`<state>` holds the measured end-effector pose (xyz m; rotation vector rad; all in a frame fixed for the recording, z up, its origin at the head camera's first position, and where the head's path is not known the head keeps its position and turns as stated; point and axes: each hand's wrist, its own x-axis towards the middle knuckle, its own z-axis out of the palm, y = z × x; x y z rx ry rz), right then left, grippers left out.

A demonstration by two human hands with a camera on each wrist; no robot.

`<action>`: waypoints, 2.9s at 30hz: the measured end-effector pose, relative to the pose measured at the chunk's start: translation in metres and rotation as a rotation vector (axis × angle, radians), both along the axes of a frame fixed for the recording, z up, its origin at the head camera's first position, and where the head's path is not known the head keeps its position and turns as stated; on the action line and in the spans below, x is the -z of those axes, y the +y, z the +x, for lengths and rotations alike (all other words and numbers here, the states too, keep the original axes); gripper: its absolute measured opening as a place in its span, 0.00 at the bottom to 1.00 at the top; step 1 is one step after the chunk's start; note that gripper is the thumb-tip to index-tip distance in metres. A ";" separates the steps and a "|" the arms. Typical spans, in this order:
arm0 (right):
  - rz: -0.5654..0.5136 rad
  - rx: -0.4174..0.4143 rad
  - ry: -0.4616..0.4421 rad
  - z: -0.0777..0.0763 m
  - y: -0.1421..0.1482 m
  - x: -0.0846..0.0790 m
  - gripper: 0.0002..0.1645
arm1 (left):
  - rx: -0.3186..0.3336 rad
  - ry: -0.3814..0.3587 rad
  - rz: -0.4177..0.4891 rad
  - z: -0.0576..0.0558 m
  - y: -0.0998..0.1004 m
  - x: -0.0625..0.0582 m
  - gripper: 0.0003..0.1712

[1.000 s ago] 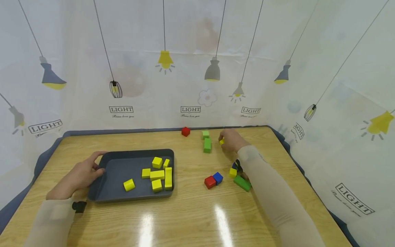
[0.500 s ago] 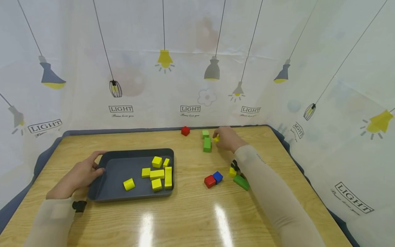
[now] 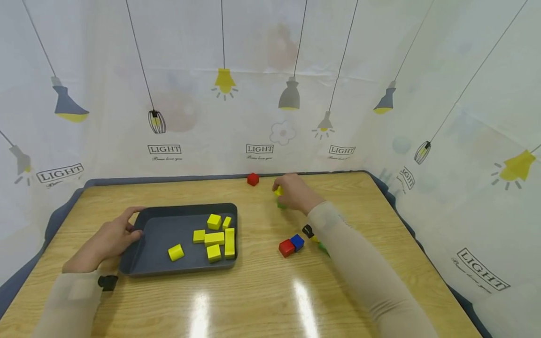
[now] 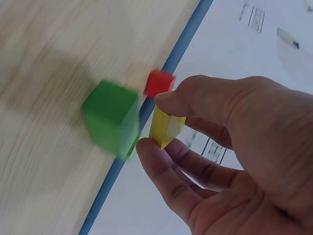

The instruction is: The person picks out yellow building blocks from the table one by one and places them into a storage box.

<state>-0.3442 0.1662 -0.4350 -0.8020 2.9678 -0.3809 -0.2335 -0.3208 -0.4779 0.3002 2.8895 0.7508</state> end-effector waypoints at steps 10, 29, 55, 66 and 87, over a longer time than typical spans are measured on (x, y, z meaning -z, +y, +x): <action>-0.007 -0.081 0.003 0.021 -0.045 -0.005 0.18 | 0.000 0.006 -0.003 0.000 0.001 -0.001 0.41; 0.009 -0.279 0.006 0.055 -0.144 -0.007 0.18 | -0.009 -0.004 -0.023 0.002 -0.001 -0.001 0.41; 0.101 -0.270 -0.005 0.060 -0.185 -0.001 0.31 | -0.012 -0.014 -0.030 0.000 -0.001 -0.002 0.41; 0.035 -0.268 0.074 0.069 -0.154 -0.001 0.28 | -0.017 -0.021 -0.027 0.001 -0.002 0.001 0.41; -0.054 -0.148 0.127 0.090 -0.063 0.003 0.26 | 0.005 0.010 -0.009 0.002 0.001 -0.001 0.41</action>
